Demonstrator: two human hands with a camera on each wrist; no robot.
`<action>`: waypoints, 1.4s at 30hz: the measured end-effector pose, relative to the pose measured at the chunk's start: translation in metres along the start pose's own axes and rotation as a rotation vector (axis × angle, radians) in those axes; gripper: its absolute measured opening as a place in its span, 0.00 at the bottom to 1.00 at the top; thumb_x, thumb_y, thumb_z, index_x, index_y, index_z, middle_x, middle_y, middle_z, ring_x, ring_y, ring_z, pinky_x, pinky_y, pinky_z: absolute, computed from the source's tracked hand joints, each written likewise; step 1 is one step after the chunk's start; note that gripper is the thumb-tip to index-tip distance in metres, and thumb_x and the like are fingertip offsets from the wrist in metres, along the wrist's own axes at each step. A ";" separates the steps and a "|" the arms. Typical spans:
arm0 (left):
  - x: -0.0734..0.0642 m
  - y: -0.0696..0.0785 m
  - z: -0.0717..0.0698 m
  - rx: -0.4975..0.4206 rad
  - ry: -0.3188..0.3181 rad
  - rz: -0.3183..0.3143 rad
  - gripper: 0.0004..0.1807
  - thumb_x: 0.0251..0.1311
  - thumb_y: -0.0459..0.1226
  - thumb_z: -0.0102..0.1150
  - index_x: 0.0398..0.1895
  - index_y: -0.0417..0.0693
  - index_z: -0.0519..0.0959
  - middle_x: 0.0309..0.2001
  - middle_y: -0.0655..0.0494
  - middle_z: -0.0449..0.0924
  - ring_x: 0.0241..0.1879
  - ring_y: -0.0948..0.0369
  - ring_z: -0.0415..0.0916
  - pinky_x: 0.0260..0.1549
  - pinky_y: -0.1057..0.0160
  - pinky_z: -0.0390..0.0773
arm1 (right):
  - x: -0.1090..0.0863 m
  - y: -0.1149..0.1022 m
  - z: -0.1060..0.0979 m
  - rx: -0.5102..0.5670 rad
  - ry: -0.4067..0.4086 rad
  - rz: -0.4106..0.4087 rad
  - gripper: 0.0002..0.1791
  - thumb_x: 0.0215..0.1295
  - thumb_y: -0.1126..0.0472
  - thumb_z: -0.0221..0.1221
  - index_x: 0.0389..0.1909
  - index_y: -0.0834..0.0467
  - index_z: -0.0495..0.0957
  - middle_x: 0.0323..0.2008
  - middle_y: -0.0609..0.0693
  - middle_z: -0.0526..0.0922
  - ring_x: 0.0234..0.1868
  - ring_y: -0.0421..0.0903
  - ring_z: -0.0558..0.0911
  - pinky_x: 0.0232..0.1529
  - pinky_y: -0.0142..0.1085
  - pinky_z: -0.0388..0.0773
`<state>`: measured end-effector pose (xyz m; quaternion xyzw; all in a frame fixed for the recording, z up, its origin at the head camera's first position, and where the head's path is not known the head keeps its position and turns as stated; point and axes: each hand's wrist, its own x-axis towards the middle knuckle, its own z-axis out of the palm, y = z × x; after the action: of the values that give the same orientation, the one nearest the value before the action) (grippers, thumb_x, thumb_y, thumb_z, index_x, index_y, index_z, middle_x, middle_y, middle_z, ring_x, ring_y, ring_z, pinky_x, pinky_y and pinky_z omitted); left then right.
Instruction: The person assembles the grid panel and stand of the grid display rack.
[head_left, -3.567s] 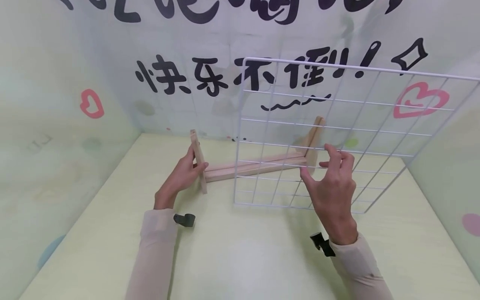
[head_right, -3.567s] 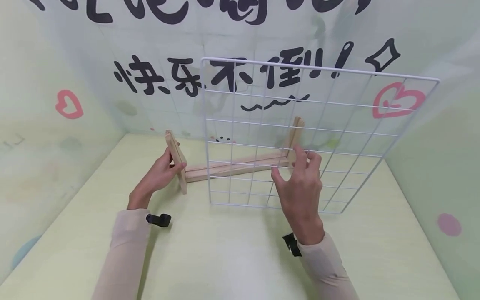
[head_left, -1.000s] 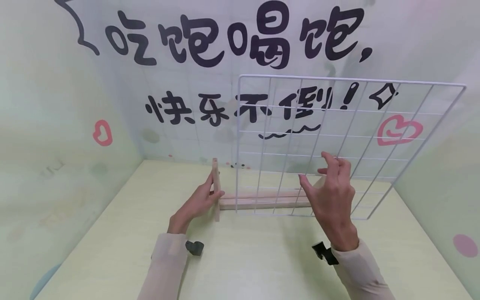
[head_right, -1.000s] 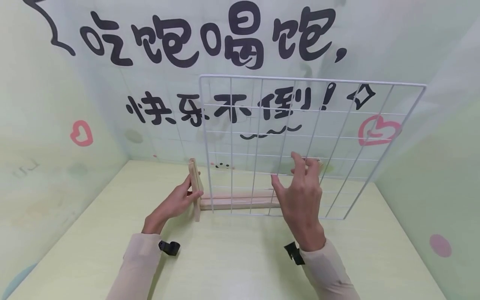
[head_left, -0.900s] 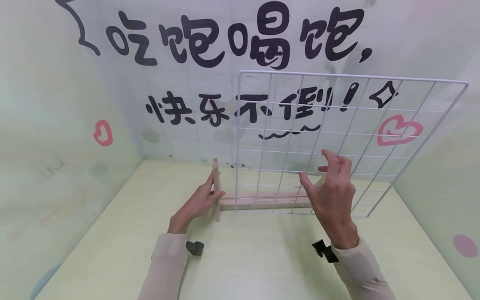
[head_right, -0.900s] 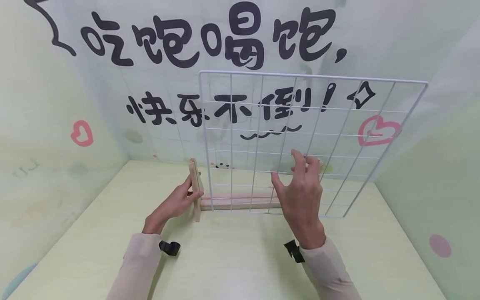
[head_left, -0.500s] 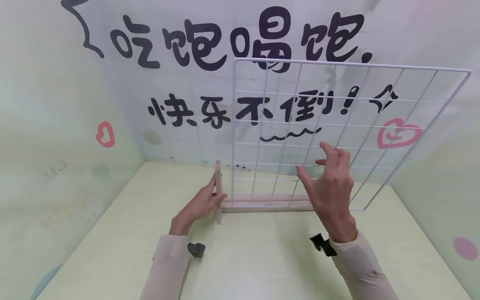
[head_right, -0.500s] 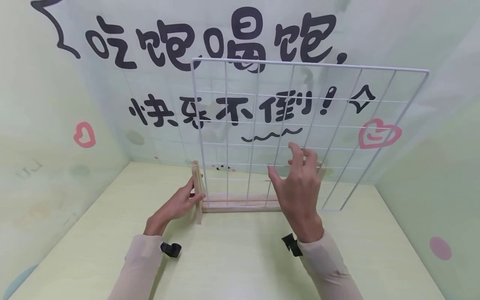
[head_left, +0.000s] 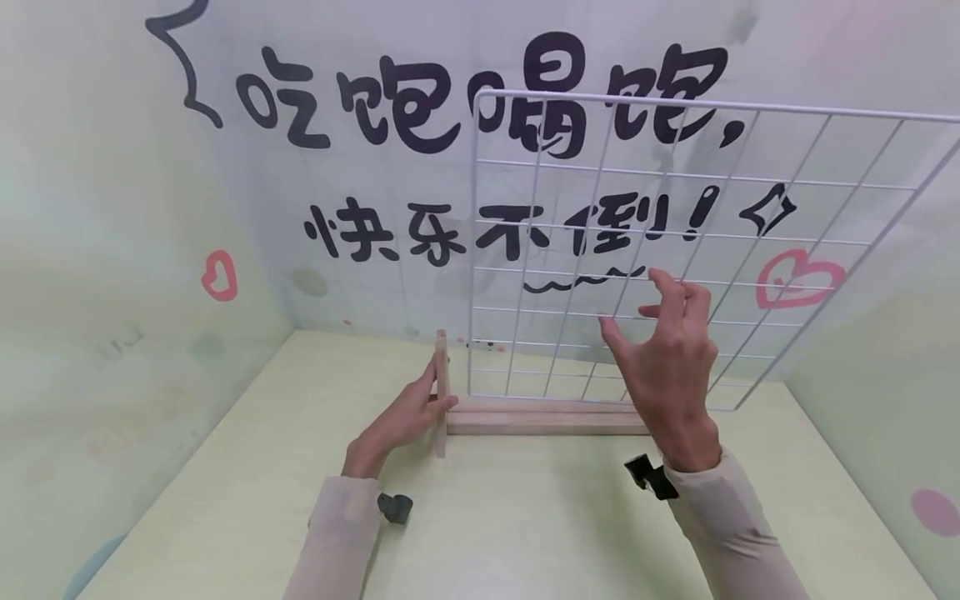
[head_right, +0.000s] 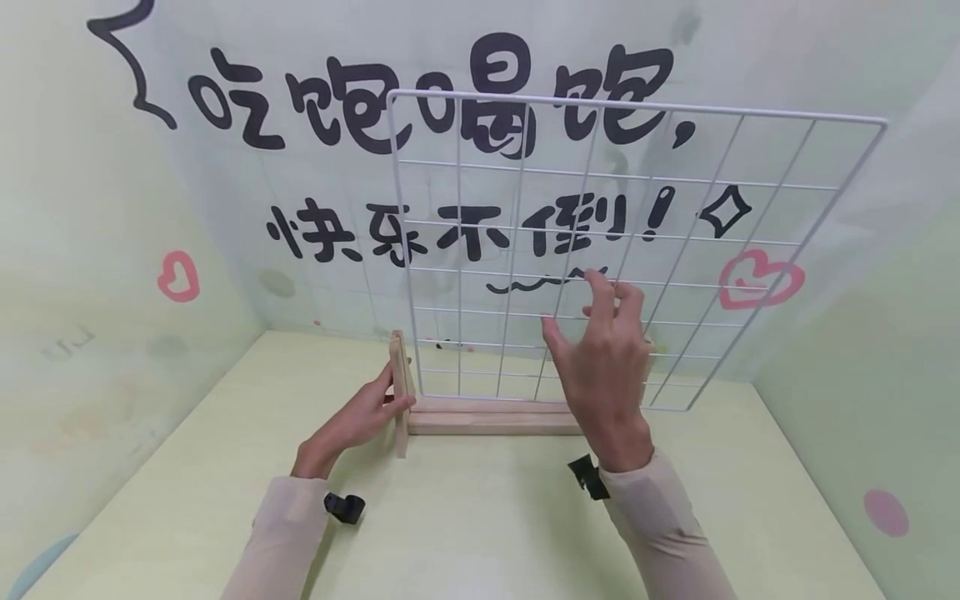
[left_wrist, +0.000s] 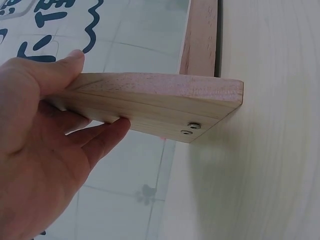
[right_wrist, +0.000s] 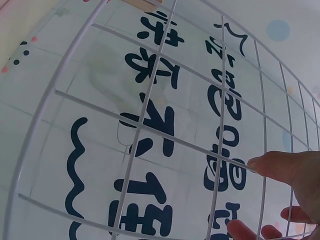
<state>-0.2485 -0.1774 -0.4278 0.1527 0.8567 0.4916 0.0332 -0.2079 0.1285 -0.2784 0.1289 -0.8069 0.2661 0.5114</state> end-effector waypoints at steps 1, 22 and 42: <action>0.000 0.000 0.001 0.002 0.002 0.001 0.48 0.72 0.37 0.53 0.80 0.57 0.30 0.79 0.43 0.46 0.67 0.40 0.67 0.62 0.43 0.72 | 0.000 0.000 0.000 0.004 -0.003 0.003 0.34 0.51 0.64 0.74 0.58 0.66 0.71 0.45 0.68 0.73 0.38 0.60 0.87 0.20 0.52 0.78; -0.002 0.002 0.006 0.026 0.033 -0.010 0.49 0.71 0.35 0.54 0.80 0.60 0.30 0.78 0.43 0.48 0.67 0.41 0.67 0.60 0.44 0.75 | 0.016 0.005 0.014 -0.005 -0.001 -0.011 0.34 0.53 0.62 0.73 0.59 0.67 0.70 0.45 0.68 0.73 0.37 0.58 0.87 0.20 0.48 0.79; -0.002 0.002 0.002 0.043 0.024 0.023 0.50 0.71 0.36 0.54 0.80 0.59 0.29 0.78 0.42 0.47 0.68 0.41 0.66 0.61 0.44 0.73 | 0.032 -0.001 0.028 0.039 -0.035 0.012 0.35 0.53 0.61 0.73 0.60 0.67 0.70 0.47 0.67 0.72 0.39 0.57 0.86 0.27 0.52 0.82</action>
<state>-0.2461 -0.1758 -0.4273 0.1574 0.8655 0.4752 0.0141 -0.2430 0.1140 -0.2595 0.1385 -0.8111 0.2826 0.4930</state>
